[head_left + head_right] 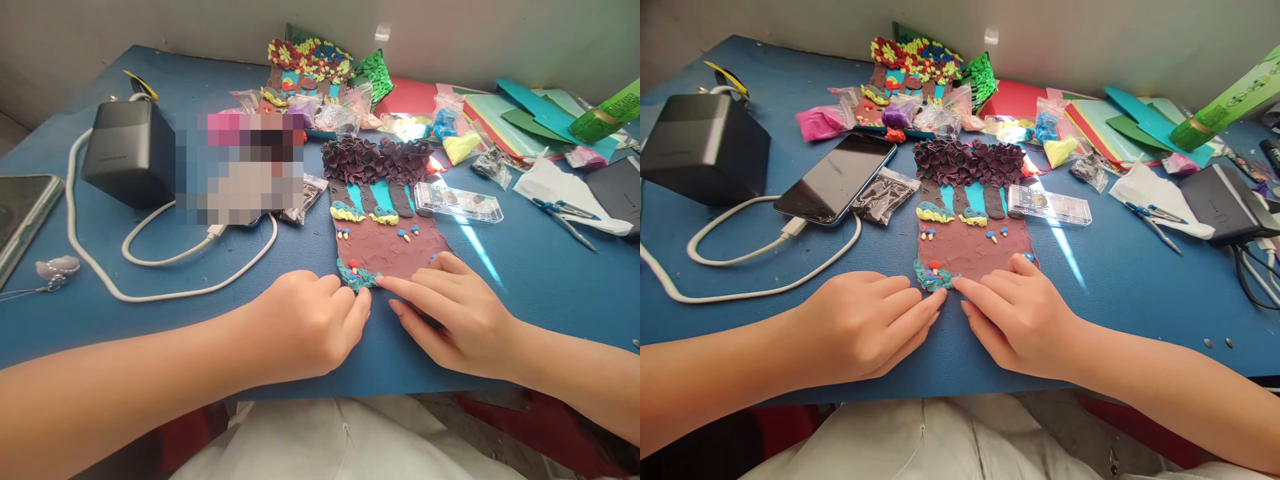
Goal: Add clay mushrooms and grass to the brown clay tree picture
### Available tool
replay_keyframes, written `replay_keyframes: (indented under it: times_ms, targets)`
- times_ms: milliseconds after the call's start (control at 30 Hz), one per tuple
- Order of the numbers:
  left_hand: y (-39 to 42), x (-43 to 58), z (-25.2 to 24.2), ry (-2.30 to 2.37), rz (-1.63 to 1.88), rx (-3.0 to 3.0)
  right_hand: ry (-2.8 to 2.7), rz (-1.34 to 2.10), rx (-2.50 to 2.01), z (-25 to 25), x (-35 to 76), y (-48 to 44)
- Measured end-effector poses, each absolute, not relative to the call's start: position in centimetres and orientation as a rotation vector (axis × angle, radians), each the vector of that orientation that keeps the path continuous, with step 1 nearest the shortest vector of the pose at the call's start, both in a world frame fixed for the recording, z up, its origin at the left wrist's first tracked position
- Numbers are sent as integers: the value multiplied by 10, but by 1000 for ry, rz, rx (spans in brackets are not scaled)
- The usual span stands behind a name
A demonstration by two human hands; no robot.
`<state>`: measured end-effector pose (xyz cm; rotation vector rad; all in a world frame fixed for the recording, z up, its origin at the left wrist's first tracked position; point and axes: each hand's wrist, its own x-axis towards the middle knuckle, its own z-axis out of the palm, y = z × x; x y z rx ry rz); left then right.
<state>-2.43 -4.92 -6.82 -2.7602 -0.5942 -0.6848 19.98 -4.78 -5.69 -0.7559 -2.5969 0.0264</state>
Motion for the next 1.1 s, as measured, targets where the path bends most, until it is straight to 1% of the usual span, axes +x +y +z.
replay_keyframes:
  times_ms: [167,433,533,733,1100]
  targets:
    - [-50,-23,-69,-599,-685,-2753,-2568,136,-762,-57,199,-48]
    - [-50,-24,-68,-585,-662,-2735,-2597,132,-768,-57,198,-49]
    - [-50,-25,-68,-581,-653,-2741,-2595,85,-763,-57,198,-49]
    - [-50,-25,-69,-596,-669,-2740,-2578,-138,-749,-57,200,-52]
    - [-49,-24,-66,-611,-671,-2756,-2484,-123,-800,-61,198,-48]
